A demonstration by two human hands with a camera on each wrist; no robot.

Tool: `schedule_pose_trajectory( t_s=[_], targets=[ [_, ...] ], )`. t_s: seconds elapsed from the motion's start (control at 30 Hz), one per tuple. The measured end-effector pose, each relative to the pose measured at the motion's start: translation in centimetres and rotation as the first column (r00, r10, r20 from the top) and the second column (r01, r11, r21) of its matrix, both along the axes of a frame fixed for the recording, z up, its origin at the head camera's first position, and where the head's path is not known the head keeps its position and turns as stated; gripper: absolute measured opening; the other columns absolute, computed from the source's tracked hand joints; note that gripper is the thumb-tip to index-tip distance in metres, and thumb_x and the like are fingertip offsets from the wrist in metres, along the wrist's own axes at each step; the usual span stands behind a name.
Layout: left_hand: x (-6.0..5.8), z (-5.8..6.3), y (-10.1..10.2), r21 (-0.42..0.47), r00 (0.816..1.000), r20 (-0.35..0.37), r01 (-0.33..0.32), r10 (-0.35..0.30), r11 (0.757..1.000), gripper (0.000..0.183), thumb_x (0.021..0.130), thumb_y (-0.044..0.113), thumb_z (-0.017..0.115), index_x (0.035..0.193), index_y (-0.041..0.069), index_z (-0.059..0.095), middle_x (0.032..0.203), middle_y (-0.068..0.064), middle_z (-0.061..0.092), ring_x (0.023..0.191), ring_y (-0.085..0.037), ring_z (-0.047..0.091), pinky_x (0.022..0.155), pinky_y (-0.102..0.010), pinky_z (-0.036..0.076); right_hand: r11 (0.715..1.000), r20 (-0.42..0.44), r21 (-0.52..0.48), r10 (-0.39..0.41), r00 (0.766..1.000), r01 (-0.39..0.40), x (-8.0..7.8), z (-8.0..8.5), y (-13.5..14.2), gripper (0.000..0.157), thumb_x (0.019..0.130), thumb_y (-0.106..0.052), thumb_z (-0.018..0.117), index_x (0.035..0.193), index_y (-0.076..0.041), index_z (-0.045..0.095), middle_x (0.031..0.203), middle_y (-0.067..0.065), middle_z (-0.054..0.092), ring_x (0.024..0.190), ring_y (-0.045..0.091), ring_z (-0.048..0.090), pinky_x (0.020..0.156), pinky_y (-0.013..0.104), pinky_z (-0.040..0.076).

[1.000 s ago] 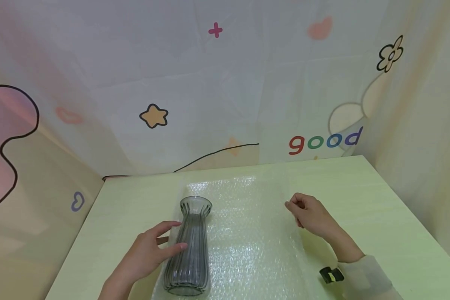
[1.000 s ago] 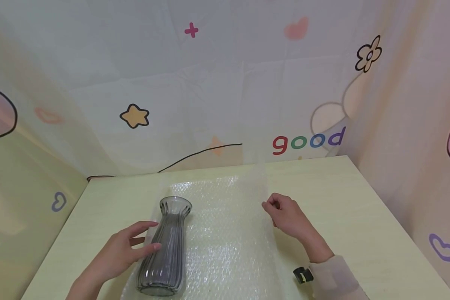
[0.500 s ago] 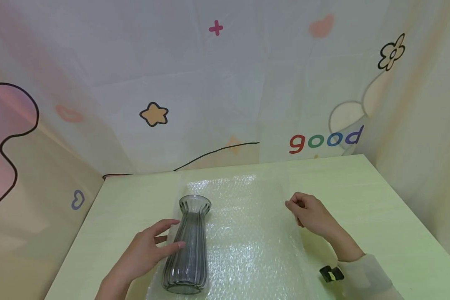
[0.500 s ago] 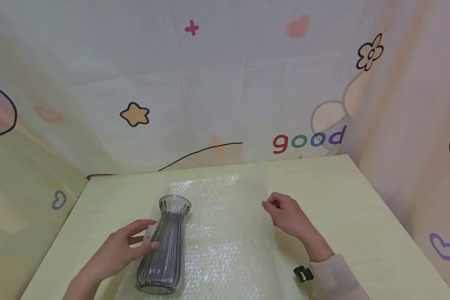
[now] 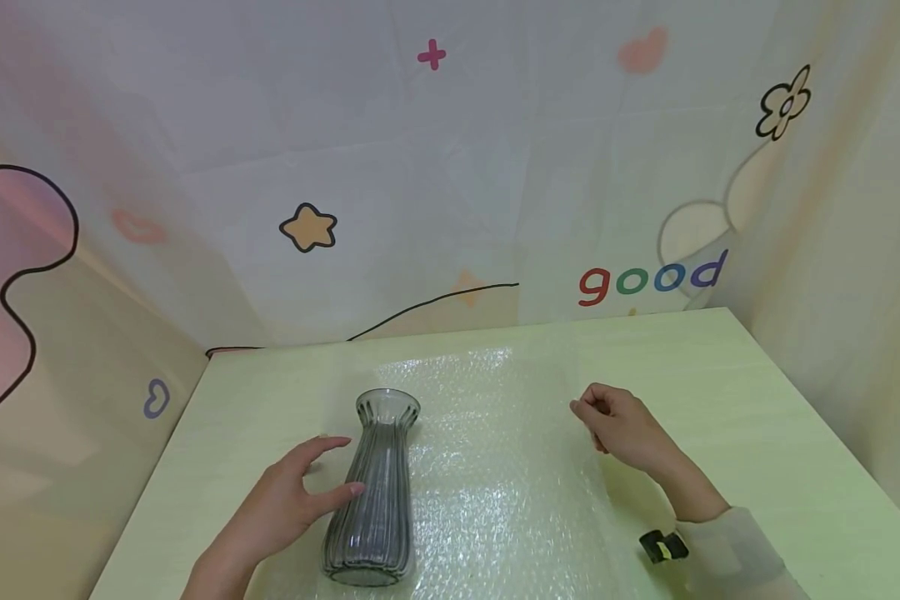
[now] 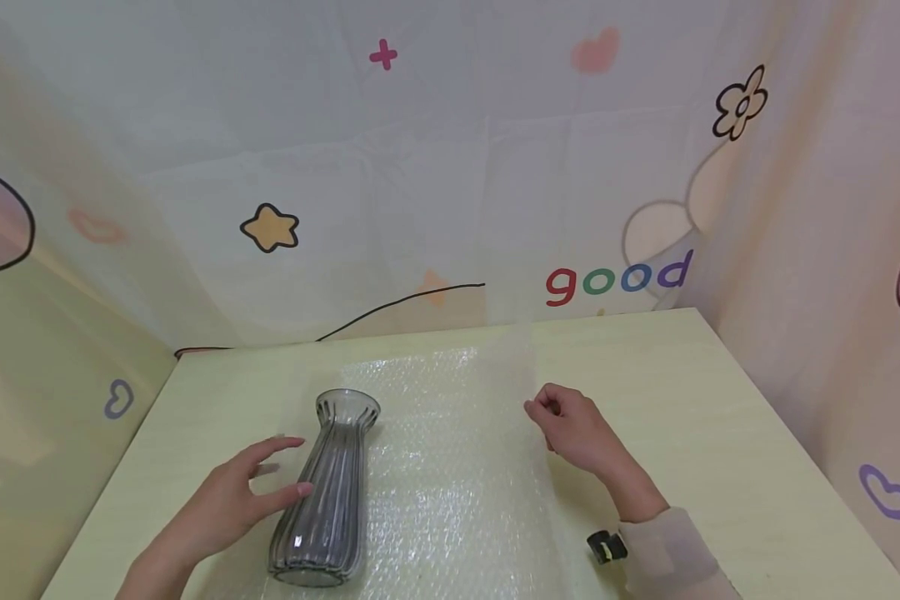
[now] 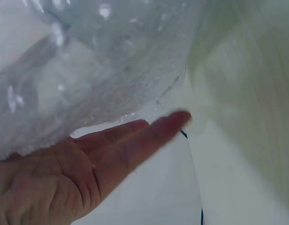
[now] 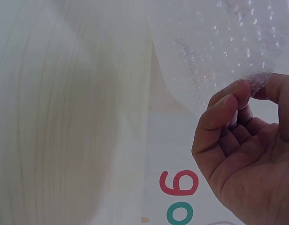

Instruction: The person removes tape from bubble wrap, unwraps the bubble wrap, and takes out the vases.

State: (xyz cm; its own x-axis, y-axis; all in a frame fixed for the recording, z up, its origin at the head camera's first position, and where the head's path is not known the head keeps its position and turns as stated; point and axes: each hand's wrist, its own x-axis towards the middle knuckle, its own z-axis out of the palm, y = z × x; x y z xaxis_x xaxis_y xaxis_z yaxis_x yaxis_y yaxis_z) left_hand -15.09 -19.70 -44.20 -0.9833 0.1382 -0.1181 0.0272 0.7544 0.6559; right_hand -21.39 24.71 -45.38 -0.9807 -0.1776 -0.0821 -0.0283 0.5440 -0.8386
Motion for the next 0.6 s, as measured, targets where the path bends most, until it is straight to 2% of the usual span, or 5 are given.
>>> schedule_pose_trajectory(
  t_s=[0.17,0.23,0.37,0.5,0.6],
  targets=[
    [0.08,0.07,-0.04,-0.108,0.997,-0.062,0.038,-0.045,0.993,0.076,0.076,0.075,0.059,0.141,0.039,0.044,0.159,-0.01,0.026,0.142,-0.04,0.031,0.1,-0.065,0.037,1.0,-0.001,-0.001,0.003,1.0,-0.003,-0.06,-0.11,0.03,0.035,0.099,-0.039,0.053,0.09,-0.005,0.056,0.061,0.003,0.049,0.054,0.016,0.047,0.048,0.027,0.037],
    [0.11,0.12,-0.01,-0.153,0.993,-0.1,0.053,-0.069,0.987,0.076,0.077,0.076,0.057,0.142,0.039,0.044,0.159,-0.011,0.023,0.142,-0.042,0.029,0.098,-0.067,0.036,1.0,-0.002,0.001,0.001,1.0,-0.001,-0.06,-0.14,0.04,0.035,0.099,-0.039,0.053,0.09,-0.005,0.056,0.061,0.003,0.049,0.054,0.016,0.048,0.048,0.027,0.037],
    [0.23,0.18,0.09,-0.215,0.975,-0.189,0.076,-0.118,0.974,0.073,0.08,0.073,0.056,0.144,0.04,0.043,0.161,-0.008,0.021,0.145,-0.044,0.016,0.1,-0.072,0.029,1.0,-0.004,0.005,0.001,1.0,-0.001,-0.06,-0.19,0.11,0.036,0.099,-0.04,0.053,0.09,-0.005,0.056,0.061,0.003,0.049,0.054,0.016,0.048,0.048,0.027,0.037],
    [0.29,0.27,0.29,-0.237,0.951,-0.25,0.124,-0.184,0.964,0.059,0.084,0.066,0.058,0.137,0.04,0.052,0.156,0.0,0.034,0.148,-0.043,0.011,0.106,-0.072,0.019,1.0,-0.007,0.007,0.004,1.0,-0.004,-0.07,-0.24,0.19,0.035,0.099,-0.04,0.053,0.089,-0.006,0.056,0.06,0.003,0.05,0.053,0.016,0.048,0.048,0.027,0.038],
    [0.53,0.66,0.53,-0.231,0.947,-0.244,0.15,-0.207,0.961,0.047,0.085,0.06,0.061,0.128,0.041,0.061,0.142,0.009,0.053,0.144,-0.033,0.028,0.111,-0.064,0.021,1.0,-0.01,0.012,0.003,1.0,-0.003,-0.07,-0.22,0.22,0.033,0.099,-0.038,0.053,0.088,-0.007,0.056,0.06,0.003,0.049,0.053,0.016,0.048,0.048,0.027,0.038]
  ],
)
